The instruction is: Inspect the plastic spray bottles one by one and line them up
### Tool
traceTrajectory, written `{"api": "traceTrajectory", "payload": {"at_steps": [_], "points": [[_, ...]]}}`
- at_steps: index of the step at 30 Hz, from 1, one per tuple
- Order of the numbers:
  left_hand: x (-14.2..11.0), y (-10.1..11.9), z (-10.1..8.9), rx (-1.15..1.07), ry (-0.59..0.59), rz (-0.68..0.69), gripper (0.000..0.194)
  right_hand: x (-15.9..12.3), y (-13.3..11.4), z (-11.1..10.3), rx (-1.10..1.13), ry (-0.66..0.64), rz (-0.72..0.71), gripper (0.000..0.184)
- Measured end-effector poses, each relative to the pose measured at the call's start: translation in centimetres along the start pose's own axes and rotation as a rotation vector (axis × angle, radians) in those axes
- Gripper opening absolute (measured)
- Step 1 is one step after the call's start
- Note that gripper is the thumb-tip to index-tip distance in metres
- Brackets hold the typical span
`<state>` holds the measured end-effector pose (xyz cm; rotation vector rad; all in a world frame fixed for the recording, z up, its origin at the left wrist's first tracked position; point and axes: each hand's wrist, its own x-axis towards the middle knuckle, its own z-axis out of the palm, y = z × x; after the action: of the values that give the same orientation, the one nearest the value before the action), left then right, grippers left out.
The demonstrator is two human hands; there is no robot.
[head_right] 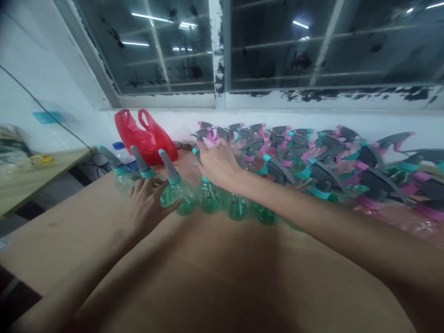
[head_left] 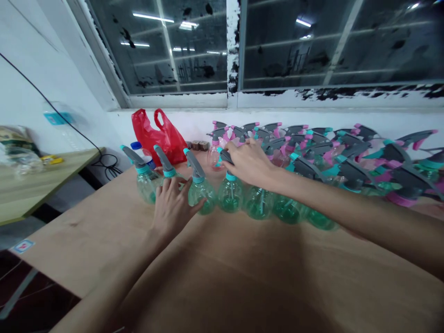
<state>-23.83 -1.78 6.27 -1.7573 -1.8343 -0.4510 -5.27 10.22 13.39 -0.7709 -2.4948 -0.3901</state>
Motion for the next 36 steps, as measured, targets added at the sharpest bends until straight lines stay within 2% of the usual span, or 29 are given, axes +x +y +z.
{"api": "traceTrajectory", "payload": {"at_steps": [8, 11, 15, 18, 20, 22, 25, 28, 32, 34, 36], "points": [[0.8, 0.0, 0.6, 0.056, 0.004, 0.023, 0.046, -0.1, -0.1, -0.3, -0.069, -0.005, -0.006, 0.037], [0.6, 0.1, 0.7, 0.032, 0.004, 0.010, 0.054, -0.4, -0.5, -0.7, -0.064, -0.006, -0.030, 0.035], [-0.6, 0.2, 0.4, -0.025, 0.078, -0.028, 0.062, -0.9, -1.2, -1.6, -0.039, -0.003, -0.052, 0.033], [-2.1, 0.6, -0.4, -0.107, 0.152, -0.035, 0.055, -1.2, -1.9, -2.4, 0.026, -0.033, -0.077, 0.034], [-3.5, 1.1, -1.1, -0.199, 0.160, -0.025, 0.051, -1.6, -2.3, -2.9, 0.067, -0.060, -0.091, 0.035], [-5.1, 2.0, -1.7, -0.305, 0.113, -0.025, 0.048, -2.2, -2.8, -3.4, 0.087, -0.073, -0.105, 0.035], [-7.5, 3.8, -2.3, -0.437, -0.018, -0.011, 0.050, -3.4, -3.5, -4.3, 0.096, -0.069, -0.128, 0.037], [-9.2, 5.8, -2.4, -0.606, -0.170, -0.083, 0.060, -5.1, -4.1, -5.4, 0.123, -0.090, -0.158, 0.037], [-10.2, 8.2, -2.7, -0.713, -0.281, -0.100, 0.071, -8.1, -4.4, -7.1, 0.206, -0.101, -0.207, 0.030], [-10.3, 9.5, -3.0, -0.755, -0.318, -0.076, 0.071, -9.8, -4.3, -7.9, 0.209, -0.074, -0.236, 0.027], [-10.4, 10.9, -3.5, -0.796, -0.364, -0.055, 0.069, -11.4, -4.1, -8.7, 0.202, -0.072, -0.203, 0.028]]}}
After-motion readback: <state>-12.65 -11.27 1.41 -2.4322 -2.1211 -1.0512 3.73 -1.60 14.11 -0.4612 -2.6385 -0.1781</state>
